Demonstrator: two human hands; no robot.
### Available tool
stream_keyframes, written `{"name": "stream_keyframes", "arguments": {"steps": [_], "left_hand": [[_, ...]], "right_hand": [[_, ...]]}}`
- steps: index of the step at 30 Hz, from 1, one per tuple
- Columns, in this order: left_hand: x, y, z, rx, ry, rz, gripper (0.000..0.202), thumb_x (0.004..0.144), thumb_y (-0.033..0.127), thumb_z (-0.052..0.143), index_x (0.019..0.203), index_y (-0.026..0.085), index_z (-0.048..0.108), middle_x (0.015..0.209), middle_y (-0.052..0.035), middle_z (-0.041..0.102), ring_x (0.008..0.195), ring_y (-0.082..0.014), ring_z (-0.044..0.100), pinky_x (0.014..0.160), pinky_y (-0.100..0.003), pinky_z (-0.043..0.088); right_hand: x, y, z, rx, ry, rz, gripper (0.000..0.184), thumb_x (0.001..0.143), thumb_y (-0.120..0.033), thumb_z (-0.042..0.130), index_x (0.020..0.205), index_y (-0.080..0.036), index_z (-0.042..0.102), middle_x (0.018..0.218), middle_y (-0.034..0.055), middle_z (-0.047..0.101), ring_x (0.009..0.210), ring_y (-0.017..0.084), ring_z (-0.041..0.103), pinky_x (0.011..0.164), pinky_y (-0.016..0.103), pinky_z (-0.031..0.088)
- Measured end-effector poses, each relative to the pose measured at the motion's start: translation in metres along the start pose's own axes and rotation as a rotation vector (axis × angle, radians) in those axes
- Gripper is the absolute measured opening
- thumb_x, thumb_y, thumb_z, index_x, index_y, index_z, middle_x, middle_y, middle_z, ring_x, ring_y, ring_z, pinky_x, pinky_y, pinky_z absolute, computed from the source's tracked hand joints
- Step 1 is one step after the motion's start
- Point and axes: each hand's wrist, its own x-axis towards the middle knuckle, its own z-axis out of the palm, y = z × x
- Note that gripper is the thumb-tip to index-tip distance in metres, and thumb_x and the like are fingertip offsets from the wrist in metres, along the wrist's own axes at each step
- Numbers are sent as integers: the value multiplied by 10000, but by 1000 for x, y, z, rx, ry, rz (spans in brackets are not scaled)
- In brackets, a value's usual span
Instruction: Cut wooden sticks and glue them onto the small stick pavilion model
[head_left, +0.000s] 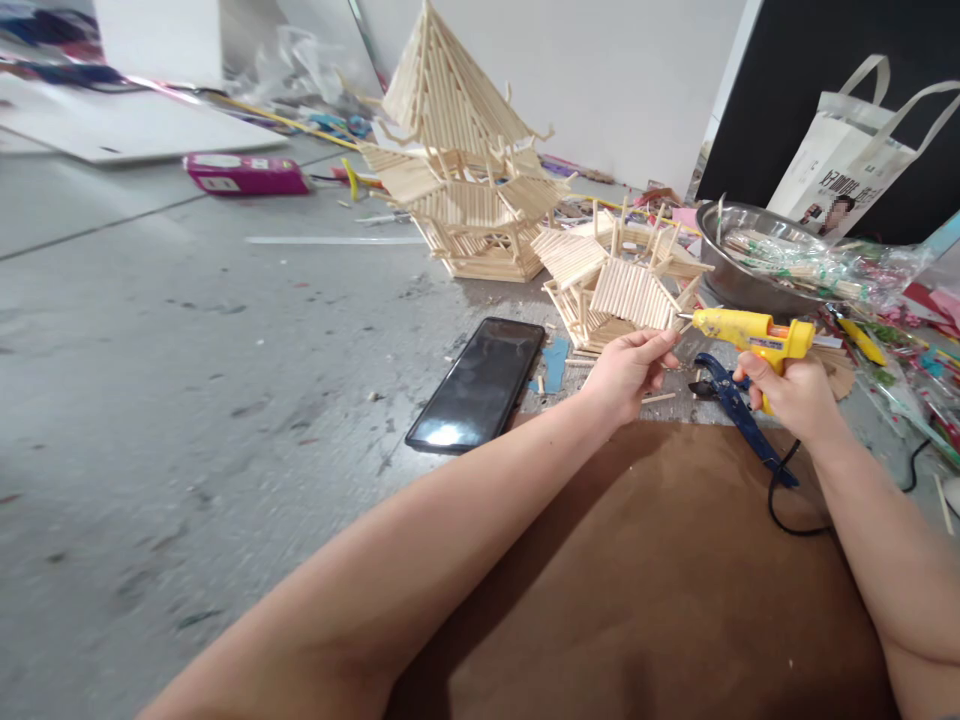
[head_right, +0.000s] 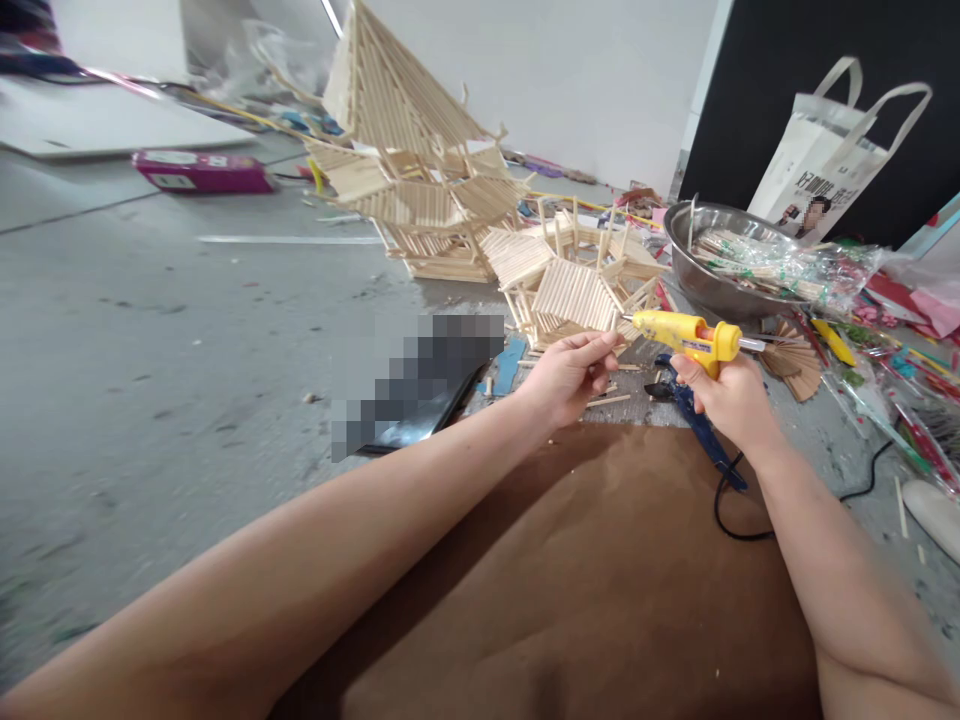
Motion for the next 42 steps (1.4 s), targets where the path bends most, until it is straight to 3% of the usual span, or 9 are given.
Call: {"name": "stream_keyframes", "arguments": {"steps": [8,21,31,42], "left_hand": [[-4,5,5,-11,29,-6,156,738,239,588,637,131,539,458,34,526,289,-24,369,327,-176,186],[-6,5,9,-21,66,5,132,743,213,576,651,128,535,460,38,516,303,-15,358,334,-168,203],[-6,4,10,-50,62,12,206,720,229,606,588,139,477,464,41,516,295,-17,358,334,-175,192],[-2,4,7,-53,48,6,211,704,233,628,584,142,479,468,37,528,298,-16,362,334,-172,199]], "right_hand": [[0,2,4,17,-12,-9,381,720,-550,519,718,-175,586,504,-6,571,380,107,488,419,242,408],[-3,-1,1,34,56,-31,380,713,-549,527,648,-180,587,481,0,567,383,112,499,427,243,410],[-5,-12,7,-163,96,-139,375,742,-523,506,616,-179,589,401,-18,504,383,115,485,473,253,411],[-4,-14,10,-218,144,-197,353,749,-520,489,658,-196,595,470,14,535,578,182,591,534,273,439]]}}
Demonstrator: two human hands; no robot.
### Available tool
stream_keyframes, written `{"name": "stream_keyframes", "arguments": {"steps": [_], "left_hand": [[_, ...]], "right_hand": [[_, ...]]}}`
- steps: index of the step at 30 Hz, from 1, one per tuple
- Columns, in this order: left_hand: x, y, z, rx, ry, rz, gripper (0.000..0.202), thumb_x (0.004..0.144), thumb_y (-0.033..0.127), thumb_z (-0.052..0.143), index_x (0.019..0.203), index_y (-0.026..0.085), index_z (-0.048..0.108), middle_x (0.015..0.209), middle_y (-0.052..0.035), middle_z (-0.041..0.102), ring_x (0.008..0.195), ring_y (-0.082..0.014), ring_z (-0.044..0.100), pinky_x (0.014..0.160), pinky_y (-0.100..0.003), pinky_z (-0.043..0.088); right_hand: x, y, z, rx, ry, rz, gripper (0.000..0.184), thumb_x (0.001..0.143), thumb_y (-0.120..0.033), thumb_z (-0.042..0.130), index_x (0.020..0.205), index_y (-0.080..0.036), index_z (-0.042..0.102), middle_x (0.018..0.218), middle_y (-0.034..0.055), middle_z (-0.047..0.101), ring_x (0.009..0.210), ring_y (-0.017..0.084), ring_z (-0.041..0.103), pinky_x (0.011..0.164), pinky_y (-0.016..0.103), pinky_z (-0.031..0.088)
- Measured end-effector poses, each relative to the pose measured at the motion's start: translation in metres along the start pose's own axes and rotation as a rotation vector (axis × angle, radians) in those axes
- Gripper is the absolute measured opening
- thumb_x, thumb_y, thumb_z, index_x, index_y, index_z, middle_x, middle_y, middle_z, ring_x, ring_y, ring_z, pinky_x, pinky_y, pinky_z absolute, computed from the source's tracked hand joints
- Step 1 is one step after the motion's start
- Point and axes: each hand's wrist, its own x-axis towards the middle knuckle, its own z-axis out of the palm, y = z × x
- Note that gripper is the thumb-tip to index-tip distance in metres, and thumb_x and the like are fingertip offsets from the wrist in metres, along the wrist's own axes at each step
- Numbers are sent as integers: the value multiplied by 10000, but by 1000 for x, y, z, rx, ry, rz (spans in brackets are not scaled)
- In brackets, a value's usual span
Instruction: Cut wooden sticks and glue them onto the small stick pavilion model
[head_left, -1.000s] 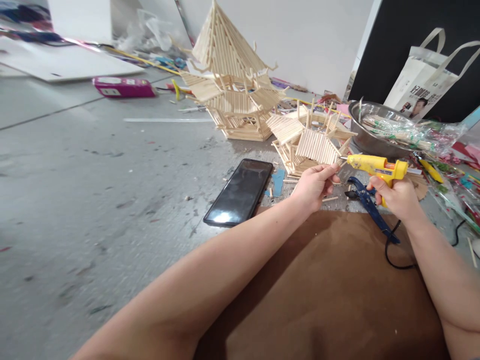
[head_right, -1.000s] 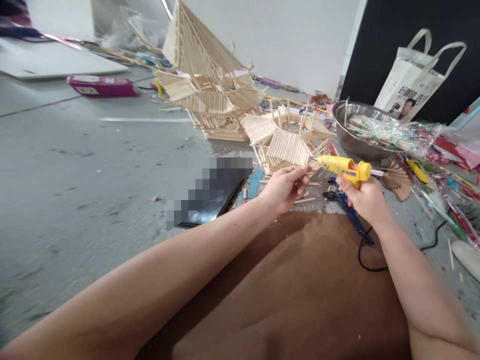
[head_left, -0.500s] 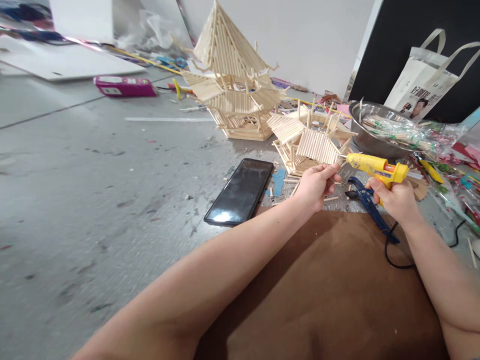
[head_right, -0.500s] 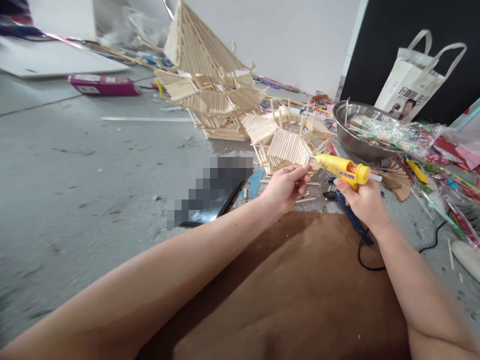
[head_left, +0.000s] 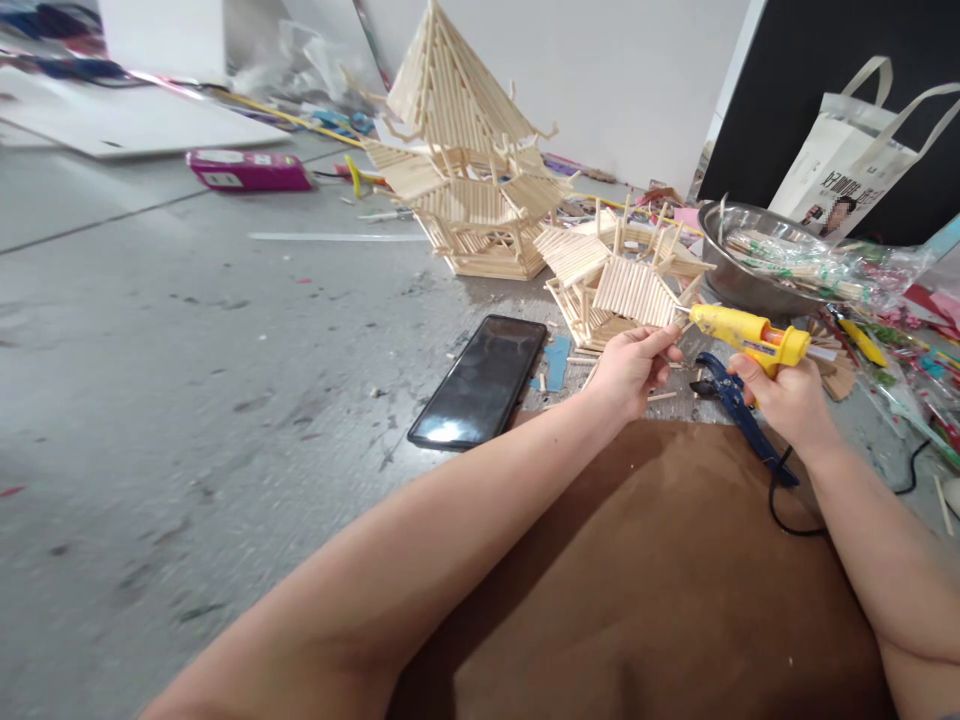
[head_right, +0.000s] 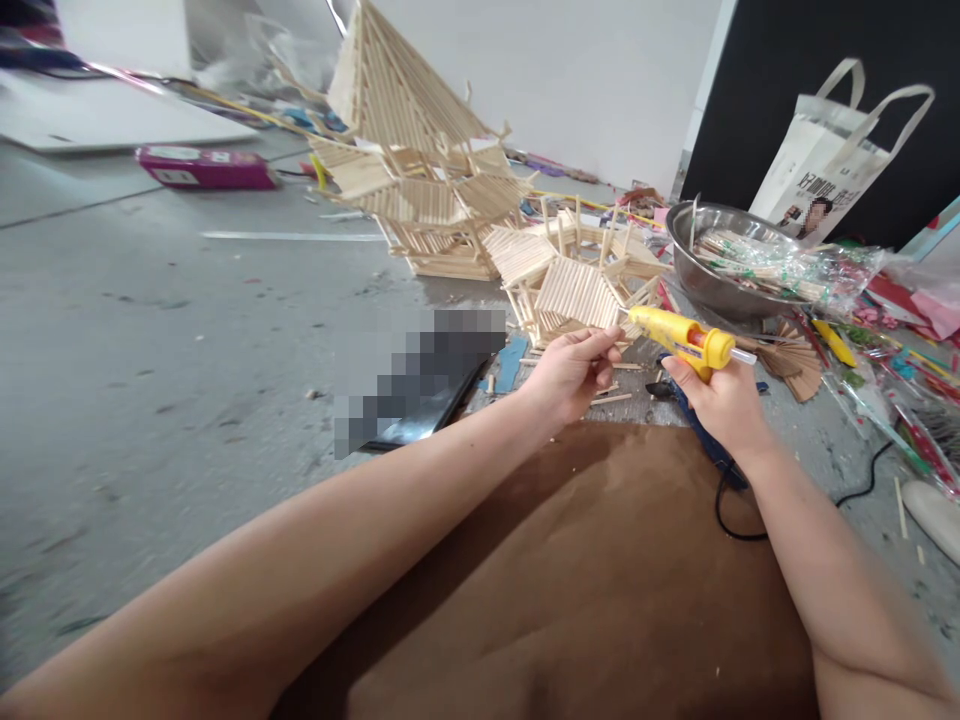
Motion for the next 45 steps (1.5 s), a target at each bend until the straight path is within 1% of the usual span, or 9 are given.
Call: {"name": "stream_keyframes", "arguments": {"steps": [6,13,17,21,28,32,38,45], "left_hand": [[-1,1,0,0,0,-10,179,706,239,625,616,135,510,463,44,514,299,-15,361,337,-170,203],[0,1,0,3,8,3,172,673,226,644,605,133,517,466,35,520,296,-23,366,333,-174,203],[0,0,0,5,3,8,187,676,208,633,577,138,490,470,35,522,297,-24,370,331,-177,207],[0,1,1,8,11,-3,204,706,192,602,564,142,465,459,41,514,291,-24,367,327,-176,202],[-1,2,1,14,15,-8,219,704,210,621,568,144,462,457,43,515,295,-18,361,327,-172,199],[-1,2,1,9,13,-9,220,712,207,612,567,144,459,459,40,519,291,-20,361,328,-174,203],[0,2,0,7,20,-3,202,702,193,617,576,139,468,459,36,521,291,-18,361,326,-167,207],[0,2,1,17,20,-17,198,717,195,595,583,145,458,453,44,519,282,-26,364,318,-171,198]], "right_hand": [[0,0,1,-5,13,-12,342,746,-513,499,670,-194,596,508,30,559,602,186,597,540,275,442],[-1,-2,2,-39,40,-29,346,743,-531,490,634,-213,574,460,18,528,574,188,588,526,279,439],[-1,-3,1,-36,43,-18,339,741,-525,494,617,-216,560,461,17,523,570,185,583,523,280,435],[-1,-2,2,-30,31,-2,318,742,-500,507,637,-207,572,483,23,535,573,184,583,536,283,434],[-1,-2,2,-42,25,-12,321,746,-503,502,643,-208,578,475,19,531,570,184,583,550,288,435],[0,-2,1,-43,32,-17,338,748,-510,498,633,-203,580,455,14,524,539,176,575,544,283,436],[-1,5,2,-10,22,-46,362,769,-510,476,666,-186,598,439,-11,529,466,137,549,546,263,444],[0,1,4,-57,79,-106,348,757,-504,490,607,-198,556,468,17,533,552,166,577,529,266,436]]}}
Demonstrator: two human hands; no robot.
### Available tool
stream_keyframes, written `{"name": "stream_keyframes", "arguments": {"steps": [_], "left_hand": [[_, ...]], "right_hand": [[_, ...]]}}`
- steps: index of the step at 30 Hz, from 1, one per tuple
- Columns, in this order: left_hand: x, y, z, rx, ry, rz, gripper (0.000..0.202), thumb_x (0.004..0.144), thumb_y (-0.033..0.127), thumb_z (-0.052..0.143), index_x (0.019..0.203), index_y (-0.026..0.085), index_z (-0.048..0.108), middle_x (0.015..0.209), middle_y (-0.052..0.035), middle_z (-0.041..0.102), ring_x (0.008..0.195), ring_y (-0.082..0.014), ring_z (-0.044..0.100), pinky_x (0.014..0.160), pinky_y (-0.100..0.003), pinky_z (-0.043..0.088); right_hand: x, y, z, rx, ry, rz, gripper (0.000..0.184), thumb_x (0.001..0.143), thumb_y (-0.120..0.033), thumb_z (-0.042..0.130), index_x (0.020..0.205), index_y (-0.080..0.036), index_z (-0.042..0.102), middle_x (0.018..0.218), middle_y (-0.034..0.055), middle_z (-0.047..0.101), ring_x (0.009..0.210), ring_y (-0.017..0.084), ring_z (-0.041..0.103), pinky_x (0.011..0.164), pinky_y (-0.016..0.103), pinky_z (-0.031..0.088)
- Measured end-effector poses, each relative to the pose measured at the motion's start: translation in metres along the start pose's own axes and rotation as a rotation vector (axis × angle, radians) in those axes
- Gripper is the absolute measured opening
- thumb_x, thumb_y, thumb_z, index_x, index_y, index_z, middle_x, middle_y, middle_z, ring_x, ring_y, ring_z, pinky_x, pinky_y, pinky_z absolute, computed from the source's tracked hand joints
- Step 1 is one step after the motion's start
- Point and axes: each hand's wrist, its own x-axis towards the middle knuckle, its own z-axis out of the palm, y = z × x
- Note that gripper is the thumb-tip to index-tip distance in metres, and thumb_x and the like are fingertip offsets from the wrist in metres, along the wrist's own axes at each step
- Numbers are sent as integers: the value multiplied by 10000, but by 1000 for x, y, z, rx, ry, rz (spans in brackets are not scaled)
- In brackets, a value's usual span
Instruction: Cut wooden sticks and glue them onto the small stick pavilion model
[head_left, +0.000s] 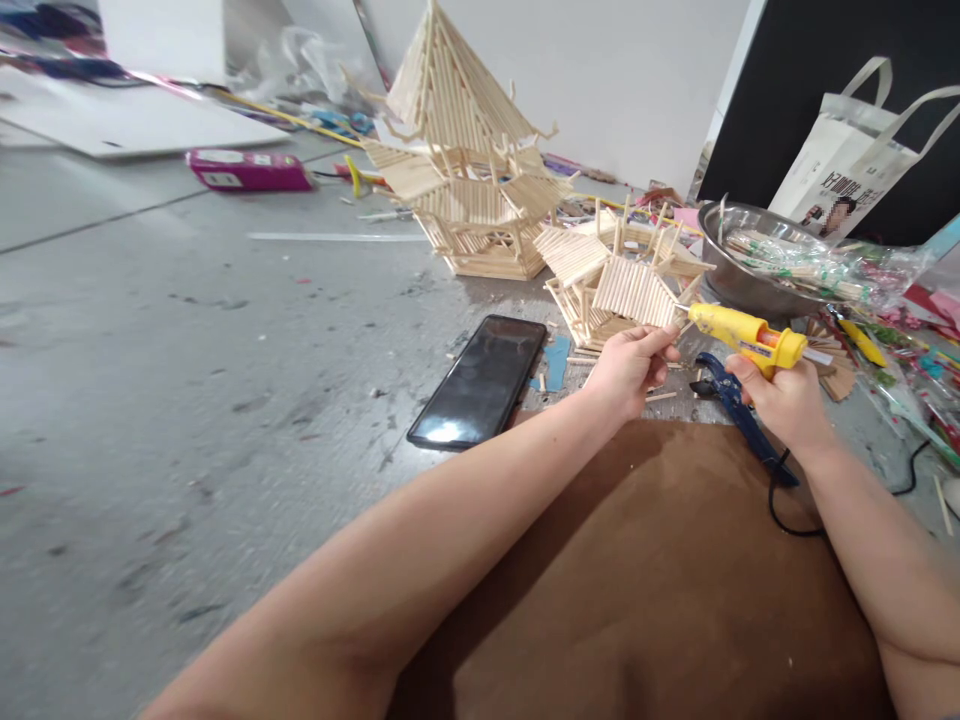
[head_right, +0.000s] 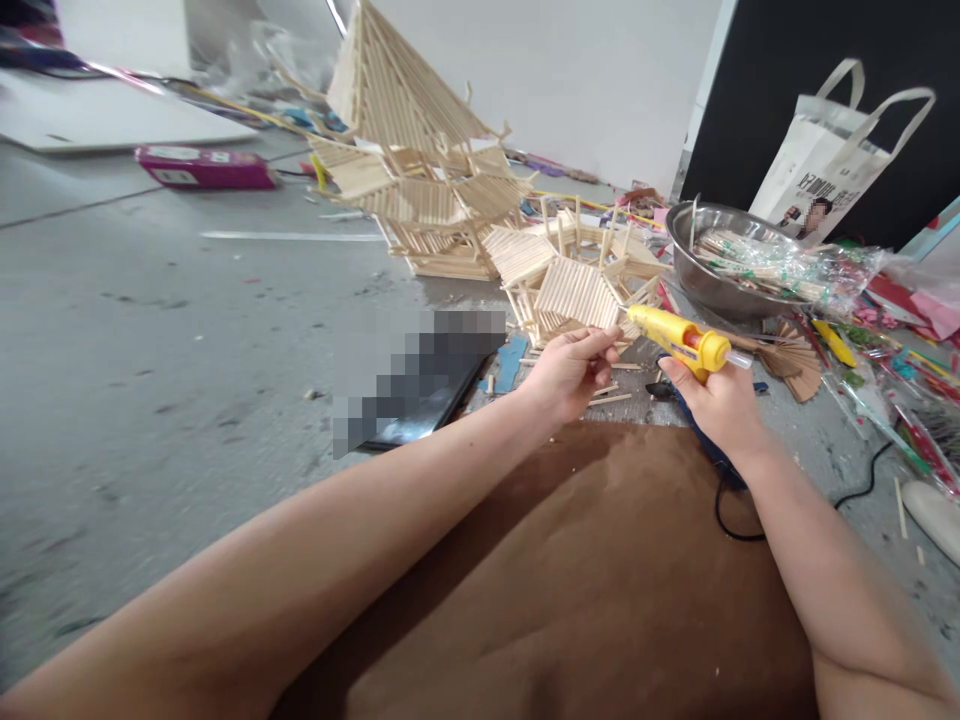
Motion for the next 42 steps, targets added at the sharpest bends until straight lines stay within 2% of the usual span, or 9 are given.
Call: {"name": "stream_keyframes", "arguments": {"steps": [23,32,39,42], "left_hand": [[2,0,-1,10,-6,5,205,722,194,602,576,143,467,440,44,508,293,-24,362,325,-168,221],[2,0,-1,8,-20,0,224,721,214,602,568,143,454,448,42,517,283,-26,368,320,-165,220],[3,-1,-3,5,-24,4,210,703,214,616,579,139,464,458,38,517,293,-24,369,319,-164,206],[3,-1,-4,14,-31,6,192,700,206,617,589,136,477,468,35,519,303,-25,376,322,-164,212]], "right_hand": [[0,-1,-3,-5,-13,18,362,765,-509,477,655,-183,588,510,27,562,577,168,587,546,270,445],[-1,0,-5,6,-72,102,370,740,-520,506,641,-175,595,482,19,547,552,166,581,541,266,438],[0,9,-12,147,-197,177,388,732,-535,515,679,-163,609,432,-11,510,423,120,502,485,256,418],[0,16,-12,283,-188,224,368,721,-529,534,698,-167,597,505,0,567,388,101,481,425,243,404]]}}
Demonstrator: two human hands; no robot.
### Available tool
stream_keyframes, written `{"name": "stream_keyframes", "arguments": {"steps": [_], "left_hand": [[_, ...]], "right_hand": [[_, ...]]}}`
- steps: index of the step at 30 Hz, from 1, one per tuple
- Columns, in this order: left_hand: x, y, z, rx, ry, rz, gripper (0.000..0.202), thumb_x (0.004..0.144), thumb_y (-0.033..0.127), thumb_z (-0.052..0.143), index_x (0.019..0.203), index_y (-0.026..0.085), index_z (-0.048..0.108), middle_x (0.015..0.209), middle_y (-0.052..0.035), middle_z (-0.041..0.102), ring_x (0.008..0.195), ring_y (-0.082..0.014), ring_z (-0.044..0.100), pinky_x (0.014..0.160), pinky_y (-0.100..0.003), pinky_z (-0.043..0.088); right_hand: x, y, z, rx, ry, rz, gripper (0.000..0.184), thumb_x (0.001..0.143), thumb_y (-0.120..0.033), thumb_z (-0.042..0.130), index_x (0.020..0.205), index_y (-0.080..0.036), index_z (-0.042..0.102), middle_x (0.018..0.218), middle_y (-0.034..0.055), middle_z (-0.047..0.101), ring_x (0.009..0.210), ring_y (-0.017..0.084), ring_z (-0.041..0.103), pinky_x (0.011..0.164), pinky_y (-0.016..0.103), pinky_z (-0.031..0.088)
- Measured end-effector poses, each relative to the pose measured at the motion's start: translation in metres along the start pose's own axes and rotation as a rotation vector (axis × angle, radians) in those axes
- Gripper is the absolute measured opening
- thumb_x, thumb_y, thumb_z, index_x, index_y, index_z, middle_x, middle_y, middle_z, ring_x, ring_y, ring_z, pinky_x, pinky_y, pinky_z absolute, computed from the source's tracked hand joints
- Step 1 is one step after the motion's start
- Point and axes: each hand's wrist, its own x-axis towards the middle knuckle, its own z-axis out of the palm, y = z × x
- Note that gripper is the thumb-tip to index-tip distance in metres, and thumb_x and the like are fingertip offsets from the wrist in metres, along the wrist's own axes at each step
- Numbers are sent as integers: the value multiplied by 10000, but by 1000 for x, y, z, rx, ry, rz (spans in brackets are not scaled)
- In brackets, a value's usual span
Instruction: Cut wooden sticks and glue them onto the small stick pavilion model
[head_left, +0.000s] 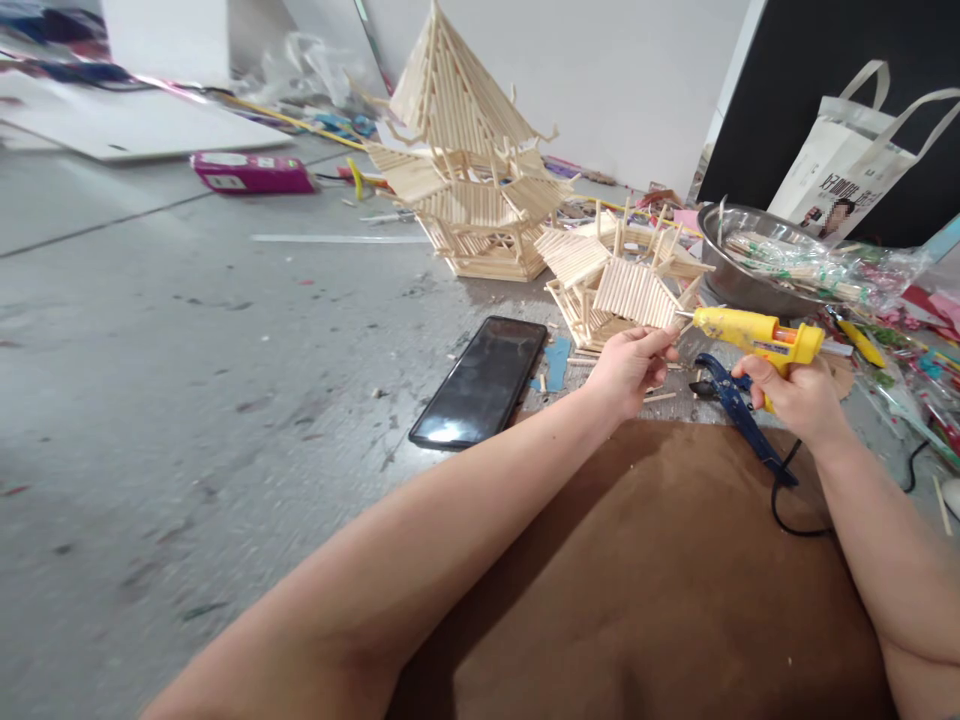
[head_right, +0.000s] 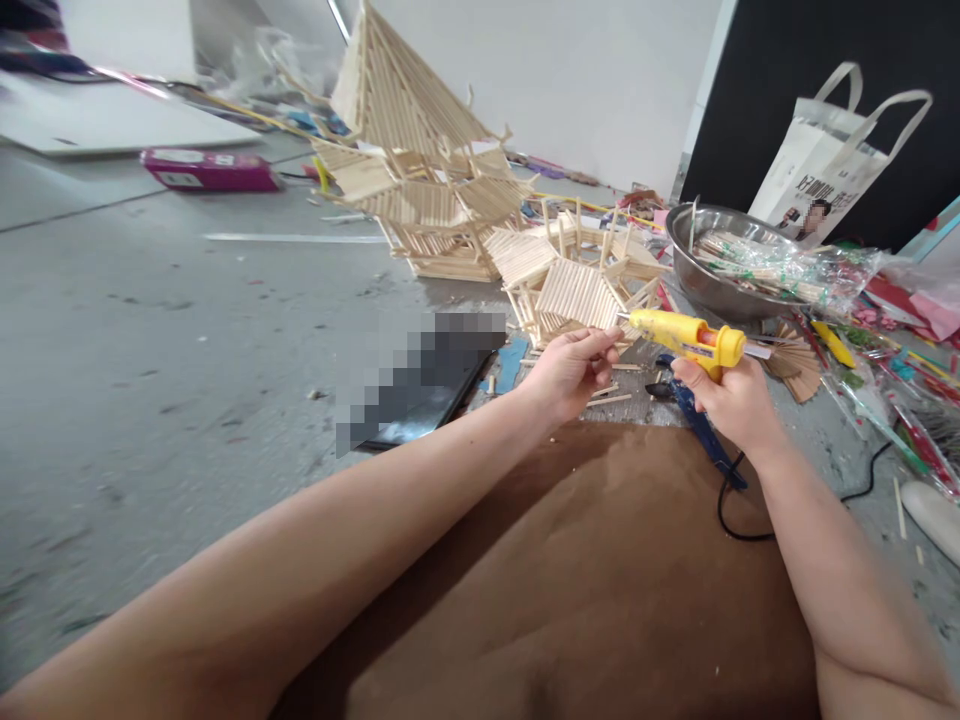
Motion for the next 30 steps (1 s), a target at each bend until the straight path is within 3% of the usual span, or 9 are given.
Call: {"name": "stream_keyframes", "arguments": {"steps": [5,12,19,24,30], "left_hand": [[-1,0,-1,-1,0,-2,166,692,180,624,598,135,495,470,29,512,332,-24,380,338,-165,233],[-3,2,0,13,-9,-4,173,694,183,614,588,138,485,479,32,517,317,-24,377,335,-173,225],[-3,2,-1,11,-13,-15,169,694,190,612,595,138,486,481,30,526,312,-21,375,334,-172,216],[-1,1,-3,15,-25,-13,184,690,203,622,597,142,476,478,28,529,306,-28,380,334,-170,210],[-1,2,-1,13,-13,-12,184,702,193,620,591,135,486,467,30,514,315,-25,384,338,-166,219]], "right_hand": [[2,4,-3,170,21,27,377,715,-536,537,688,-164,592,498,9,573,377,105,488,392,240,404],[3,4,-4,198,17,45,376,710,-535,543,670,-163,584,515,9,578,365,95,483,375,229,395],[2,5,0,69,26,34,369,710,-540,539,724,-174,583,615,25,623,381,97,493,395,240,409],[-1,-3,1,-100,19,-33,378,739,-538,504,681,-177,597,436,-18,517,395,118,501,446,248,419],[-3,-6,2,-150,29,-53,389,749,-531,496,680,-166,610,423,-23,512,393,110,493,465,241,412]]}}
